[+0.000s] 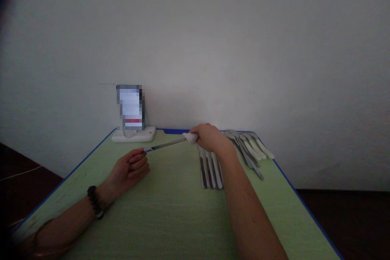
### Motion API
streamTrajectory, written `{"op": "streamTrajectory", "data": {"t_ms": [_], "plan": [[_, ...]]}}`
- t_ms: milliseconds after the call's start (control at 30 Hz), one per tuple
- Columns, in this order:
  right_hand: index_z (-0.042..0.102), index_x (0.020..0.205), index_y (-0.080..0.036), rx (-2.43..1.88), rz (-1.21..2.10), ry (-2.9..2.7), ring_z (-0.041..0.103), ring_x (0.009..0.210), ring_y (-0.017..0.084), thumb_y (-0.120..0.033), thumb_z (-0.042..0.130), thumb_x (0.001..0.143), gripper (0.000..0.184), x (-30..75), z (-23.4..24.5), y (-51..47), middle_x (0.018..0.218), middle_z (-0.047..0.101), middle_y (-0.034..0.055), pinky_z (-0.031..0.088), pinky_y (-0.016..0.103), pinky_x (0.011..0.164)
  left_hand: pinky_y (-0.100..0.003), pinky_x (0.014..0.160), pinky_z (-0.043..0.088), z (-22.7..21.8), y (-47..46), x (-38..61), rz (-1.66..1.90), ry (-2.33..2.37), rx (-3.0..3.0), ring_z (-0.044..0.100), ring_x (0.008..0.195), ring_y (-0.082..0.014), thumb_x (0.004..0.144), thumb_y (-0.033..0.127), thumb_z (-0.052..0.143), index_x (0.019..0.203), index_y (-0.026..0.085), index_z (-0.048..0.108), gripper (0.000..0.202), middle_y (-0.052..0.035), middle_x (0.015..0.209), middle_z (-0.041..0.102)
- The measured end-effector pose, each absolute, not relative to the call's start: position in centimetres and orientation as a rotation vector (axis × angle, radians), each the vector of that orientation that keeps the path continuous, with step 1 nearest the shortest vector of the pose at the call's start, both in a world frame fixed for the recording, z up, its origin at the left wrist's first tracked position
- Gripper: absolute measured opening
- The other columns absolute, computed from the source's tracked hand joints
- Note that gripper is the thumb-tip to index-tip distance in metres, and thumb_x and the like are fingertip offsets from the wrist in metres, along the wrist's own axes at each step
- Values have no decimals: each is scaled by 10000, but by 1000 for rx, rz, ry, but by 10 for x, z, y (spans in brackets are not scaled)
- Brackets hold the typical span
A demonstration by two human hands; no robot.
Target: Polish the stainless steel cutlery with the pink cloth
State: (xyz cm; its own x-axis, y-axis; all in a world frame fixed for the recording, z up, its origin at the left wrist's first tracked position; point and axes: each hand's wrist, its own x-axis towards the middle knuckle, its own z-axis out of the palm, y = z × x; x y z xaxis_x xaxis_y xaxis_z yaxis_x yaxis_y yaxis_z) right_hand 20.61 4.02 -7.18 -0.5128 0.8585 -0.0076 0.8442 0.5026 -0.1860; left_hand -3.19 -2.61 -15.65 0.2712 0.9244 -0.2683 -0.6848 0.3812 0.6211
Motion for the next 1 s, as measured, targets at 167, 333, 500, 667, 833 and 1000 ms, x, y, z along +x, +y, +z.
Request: {"op": "streamTrajectory", "data": {"t_ms": [167,333,500,667,833,1000], "plan": [[695,1027,-201,-1444,270,-2657,635,918,179,-54,509,736,376,203,-67,36,995,711,58,423,222,777,-213,332,246,-157,-25,-35,1131,627,421,234,247,-58,870,216,423,466,208,247,440,106,377,132],[685,1048,-188,-1249,374,-2617,622,930,175,-34,498,721,407,208,-62,37,1011,705,48,427,236,821,-213,341,262,-155,-25,-35,1150,625,436,219,245,-56,863,221,441,466,212,226,452,110,373,118],[676,1066,-180,-1258,397,-2526,619,939,167,-32,485,726,418,230,-59,42,1048,696,42,430,236,845,-213,343,252,-154,-25,-32,1121,638,443,226,252,-57,866,225,440,467,211,242,445,108,378,125],[691,1045,-211,-1352,241,-2500,619,960,168,-22,481,721,430,236,-56,42,1057,697,23,426,231,844,-212,342,245,-154,-25,-33,1109,623,438,216,254,-60,872,236,439,475,214,228,450,110,387,112],[687,1061,-265,-1379,113,-2563,626,949,183,-64,506,748,414,215,-55,37,1037,704,23,428,244,818,-213,341,239,-155,-26,-35,1081,608,414,208,258,-65,885,243,420,481,215,226,449,112,400,85],[686,1064,-281,-1356,24,-2719,631,935,198,-77,516,769,397,178,-65,26,985,715,57,416,273,810,-206,341,232,-157,-27,-30,1056,606,440,200,267,-63,893,263,415,484,211,237,449,109,405,91]]}}
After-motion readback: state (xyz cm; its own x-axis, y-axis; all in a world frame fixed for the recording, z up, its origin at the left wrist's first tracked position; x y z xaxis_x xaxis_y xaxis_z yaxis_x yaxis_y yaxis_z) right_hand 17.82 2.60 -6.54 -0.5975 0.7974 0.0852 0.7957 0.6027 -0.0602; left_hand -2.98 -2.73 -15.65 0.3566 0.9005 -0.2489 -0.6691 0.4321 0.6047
